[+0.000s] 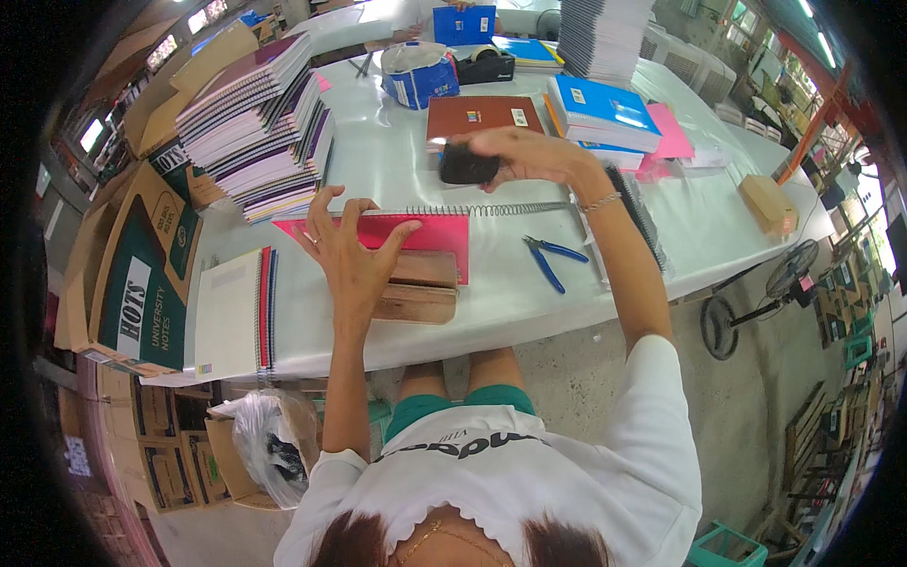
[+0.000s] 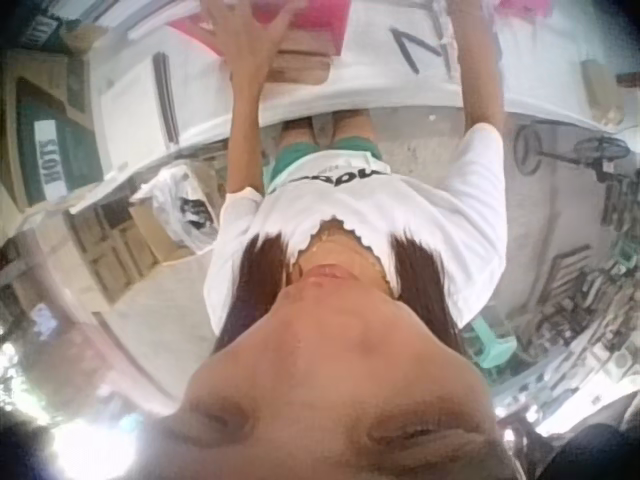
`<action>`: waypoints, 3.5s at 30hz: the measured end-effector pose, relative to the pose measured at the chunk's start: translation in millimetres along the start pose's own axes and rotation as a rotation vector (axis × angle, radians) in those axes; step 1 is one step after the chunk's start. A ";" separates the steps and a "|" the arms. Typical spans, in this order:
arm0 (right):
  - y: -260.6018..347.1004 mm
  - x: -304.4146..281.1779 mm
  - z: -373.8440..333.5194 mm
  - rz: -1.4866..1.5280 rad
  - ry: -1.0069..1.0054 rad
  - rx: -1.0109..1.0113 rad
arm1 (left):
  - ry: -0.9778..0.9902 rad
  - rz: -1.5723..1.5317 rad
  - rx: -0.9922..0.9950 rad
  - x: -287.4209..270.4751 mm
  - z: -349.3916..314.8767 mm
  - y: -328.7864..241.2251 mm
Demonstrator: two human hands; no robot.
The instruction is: The person places notebooks into a wooden jig, inserts a spiral coil through the holes, and uses a handheld tool to crimp the ends of the wire.
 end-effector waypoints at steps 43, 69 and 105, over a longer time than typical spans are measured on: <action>-12.3 58.5 -7.8 0.713 -0.032 -0.475 | -0.018 -0.167 0.160 7.7 0.0 -1.0; -29.1 44.6 19.4 -0.644 -0.449 -0.392 | 0.016 -0.174 0.082 6.0 4.5 22.3; -14.9 64.9 46.3 -0.836 -0.282 -0.366 | -0.099 -0.384 -0.089 2.8 1.9 67.2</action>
Point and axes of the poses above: each hand's wrist, its own z-axis towards the middle knuckle, its own x-axis out of the palm, y = z × x, the point moved 8 cm from there along z, towards the middle knuckle, and after that the axes turned 9 degrees about x, right-handed, at the moved point
